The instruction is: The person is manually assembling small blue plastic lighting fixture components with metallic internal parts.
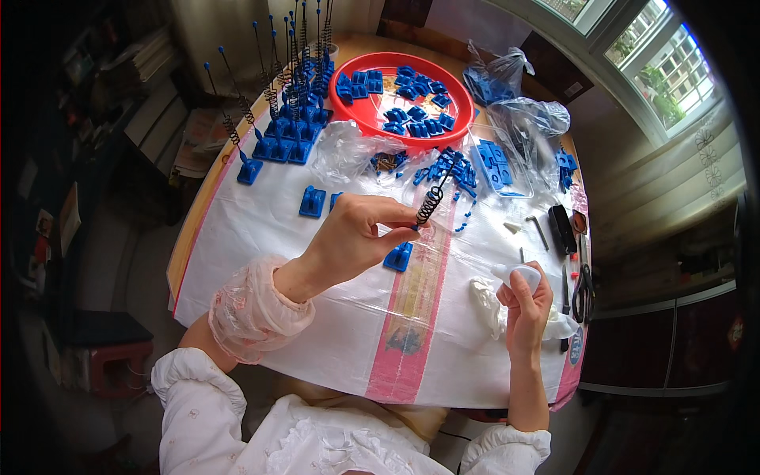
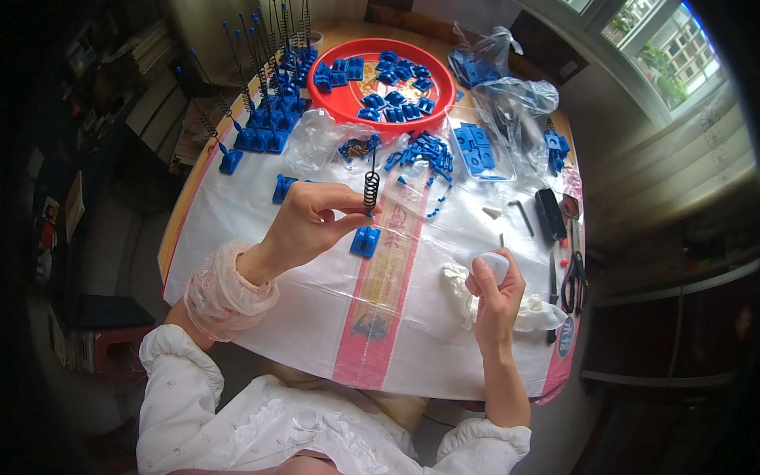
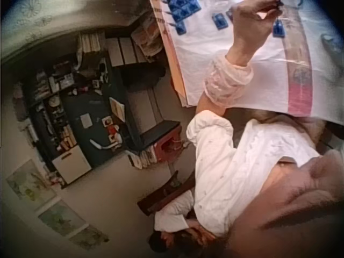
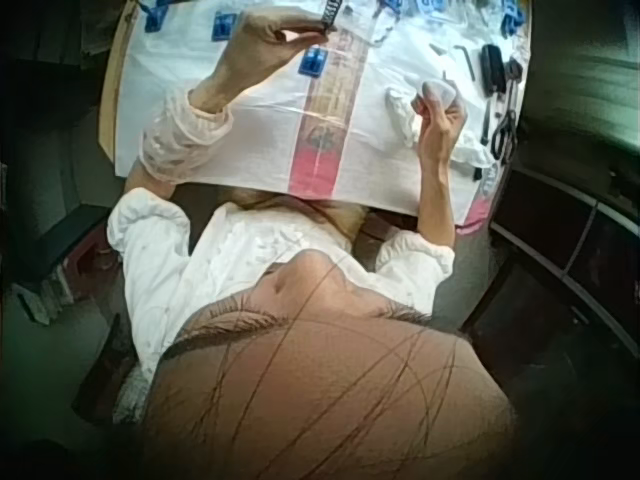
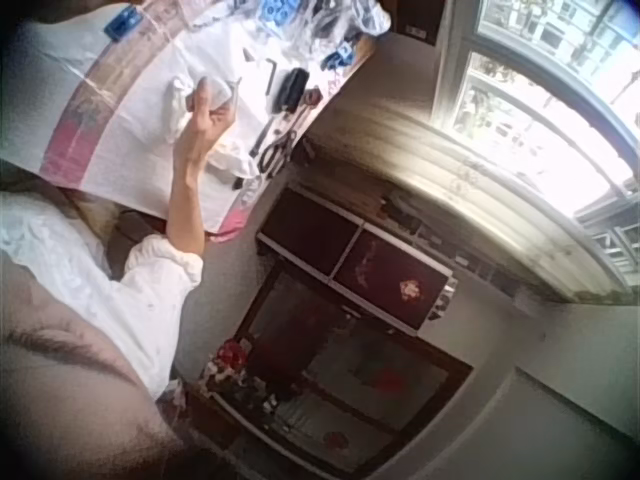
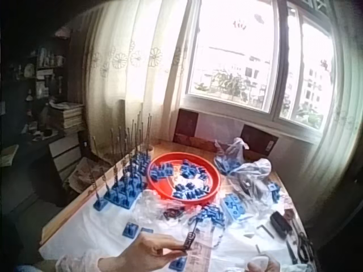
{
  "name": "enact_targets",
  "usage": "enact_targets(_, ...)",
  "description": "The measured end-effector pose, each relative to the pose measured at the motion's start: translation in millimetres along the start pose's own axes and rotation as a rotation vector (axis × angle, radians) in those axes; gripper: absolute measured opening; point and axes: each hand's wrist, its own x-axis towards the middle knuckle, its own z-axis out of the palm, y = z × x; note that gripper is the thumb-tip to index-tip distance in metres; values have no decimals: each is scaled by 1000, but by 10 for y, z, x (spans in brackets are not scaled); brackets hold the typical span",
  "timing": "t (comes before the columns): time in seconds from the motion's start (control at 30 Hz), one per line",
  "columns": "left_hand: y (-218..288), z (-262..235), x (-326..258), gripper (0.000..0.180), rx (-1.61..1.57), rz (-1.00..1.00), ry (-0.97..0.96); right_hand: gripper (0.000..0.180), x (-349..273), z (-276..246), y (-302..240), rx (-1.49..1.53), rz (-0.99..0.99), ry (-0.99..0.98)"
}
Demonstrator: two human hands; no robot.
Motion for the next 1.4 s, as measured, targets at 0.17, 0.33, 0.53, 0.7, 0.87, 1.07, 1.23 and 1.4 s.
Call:
enact_targets(0.17, 20, -6, 1, 22, 10, 0, -2, 16, -8, 37, -3, -18, -5, 13)
enact_targets(0.33, 21, -4, 2, 23, 24, 0, 2, 16, -8, 51, -1, -23, -5, 7)
enact_targets(0.53, 19, -4, -1, 23, 3, -10, -1, 17, -19, 82, 3, -41, 3, 12)
enact_targets(0.7, 29, -11, -2, 23, 1, -9, -2, 16, -17, 80, 14, -40, 6, 3)
enact_targets(0.87, 23, -10, 2, 22, 1, -5, 1, 16, -20, 73, -9, -59, 10, 4)
enact_targets(1.07, 35, -14, 4, 22, -7, 0, -1, 16, -12, 62, -19, -47, -12, -5)
enact_targets(1.23, 19, 0, 7, 22, -17, -2, 2, 16, -7, 62, -44, -26, -19, 13)
enact_targets(1.4, 34, -12, 2, 23, -8, -19, -3, 16, -7, 73, -29, -36, -14, 13)
